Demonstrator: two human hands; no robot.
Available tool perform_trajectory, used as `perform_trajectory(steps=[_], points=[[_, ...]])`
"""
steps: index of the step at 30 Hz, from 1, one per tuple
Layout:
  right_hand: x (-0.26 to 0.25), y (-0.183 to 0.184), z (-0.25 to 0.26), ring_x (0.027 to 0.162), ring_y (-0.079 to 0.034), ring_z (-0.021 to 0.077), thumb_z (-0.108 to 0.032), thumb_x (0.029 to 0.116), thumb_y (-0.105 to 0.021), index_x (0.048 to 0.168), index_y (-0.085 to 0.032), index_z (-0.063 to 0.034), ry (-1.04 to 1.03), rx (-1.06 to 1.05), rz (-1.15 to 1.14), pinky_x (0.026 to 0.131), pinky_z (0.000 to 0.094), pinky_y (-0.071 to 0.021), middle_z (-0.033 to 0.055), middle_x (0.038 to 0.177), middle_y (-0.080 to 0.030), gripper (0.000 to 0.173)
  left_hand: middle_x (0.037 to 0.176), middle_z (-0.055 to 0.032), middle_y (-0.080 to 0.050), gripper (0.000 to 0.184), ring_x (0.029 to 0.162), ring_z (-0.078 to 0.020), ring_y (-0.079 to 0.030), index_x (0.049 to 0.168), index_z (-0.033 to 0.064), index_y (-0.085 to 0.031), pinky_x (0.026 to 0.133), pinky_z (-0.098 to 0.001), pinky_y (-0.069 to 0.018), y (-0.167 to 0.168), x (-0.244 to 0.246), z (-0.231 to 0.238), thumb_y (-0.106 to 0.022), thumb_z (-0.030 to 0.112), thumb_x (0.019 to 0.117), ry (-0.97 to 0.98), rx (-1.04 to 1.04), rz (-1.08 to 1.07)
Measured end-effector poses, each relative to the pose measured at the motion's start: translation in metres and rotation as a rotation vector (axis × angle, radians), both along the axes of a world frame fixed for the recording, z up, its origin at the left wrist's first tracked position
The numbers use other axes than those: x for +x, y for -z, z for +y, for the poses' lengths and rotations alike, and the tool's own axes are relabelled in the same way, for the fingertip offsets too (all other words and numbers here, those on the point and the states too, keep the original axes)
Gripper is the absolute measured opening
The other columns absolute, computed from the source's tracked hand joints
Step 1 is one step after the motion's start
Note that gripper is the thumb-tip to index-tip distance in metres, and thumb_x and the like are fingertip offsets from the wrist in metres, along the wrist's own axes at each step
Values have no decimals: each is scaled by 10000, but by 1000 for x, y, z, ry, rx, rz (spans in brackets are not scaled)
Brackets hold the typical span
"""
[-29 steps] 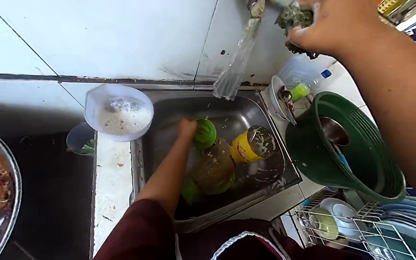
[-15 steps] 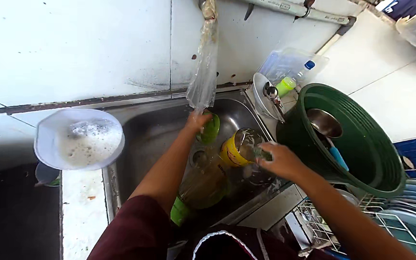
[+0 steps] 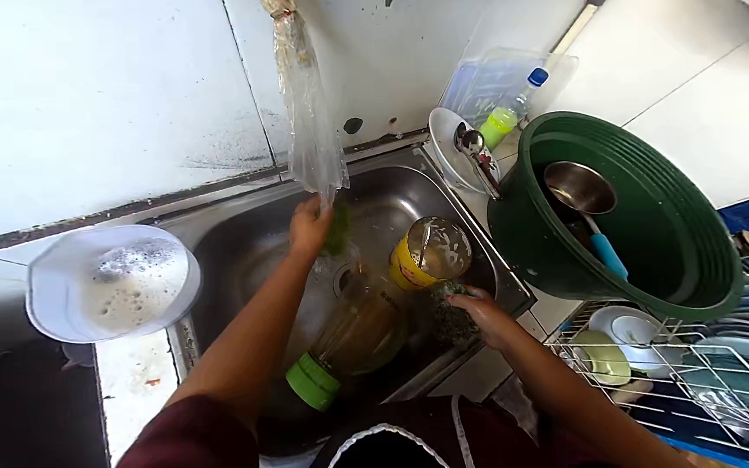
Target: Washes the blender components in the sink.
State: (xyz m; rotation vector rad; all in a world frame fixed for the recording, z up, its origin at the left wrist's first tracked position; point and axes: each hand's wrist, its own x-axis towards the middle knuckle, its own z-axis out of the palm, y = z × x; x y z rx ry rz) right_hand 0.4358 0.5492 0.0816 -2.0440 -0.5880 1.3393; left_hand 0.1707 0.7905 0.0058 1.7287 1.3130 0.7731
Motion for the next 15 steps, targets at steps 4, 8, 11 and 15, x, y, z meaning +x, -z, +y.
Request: perform_trajectory(steps=[4,8,11,15], points=[[-1,7,-3,1197,-607,270,-248,1033,-609,1399,-550,-37,40,-31,16,985,476,-525,187,1311,-614,427,1310,-237,-626,327,1262,-378,-577,1280,43,-678,1075,-594,-442,-3,-13,-3,-560,242,1049,-16,-40,-56],[-6,14,-8,1238,-587,280,-314,1030,-611,1402,-549,-43,46,-59,-13,1013,495,-505,188,1351,-598,465,1177,-213,-693,363,1115,-317,-663,1242,0,-673,999,-551,-503,-10,10,9,-562,282,1042,-88,-165,-250],[-10,7,-8,1221,-601,284,-303,1002,-652,1427,-523,-66,68,-45,10,986,502,-524,180,1341,-604,503,1091,-197,-664,340,1003,-258,-646,1223,-39,-601,900,-483,-528,-25,29,15,-580,229,1013,-258,-140,-394],[-6,2,-13,1115,-645,270,-148,968,-681,1384,-542,-54,37,-23,42,918,473,-559,175,1245,-639,448,1312,-242,-635,331,1287,-441,-556,1287,77,-696,1087,-624,-424,-14,12,13,-580,251,1030,345,335,456]])
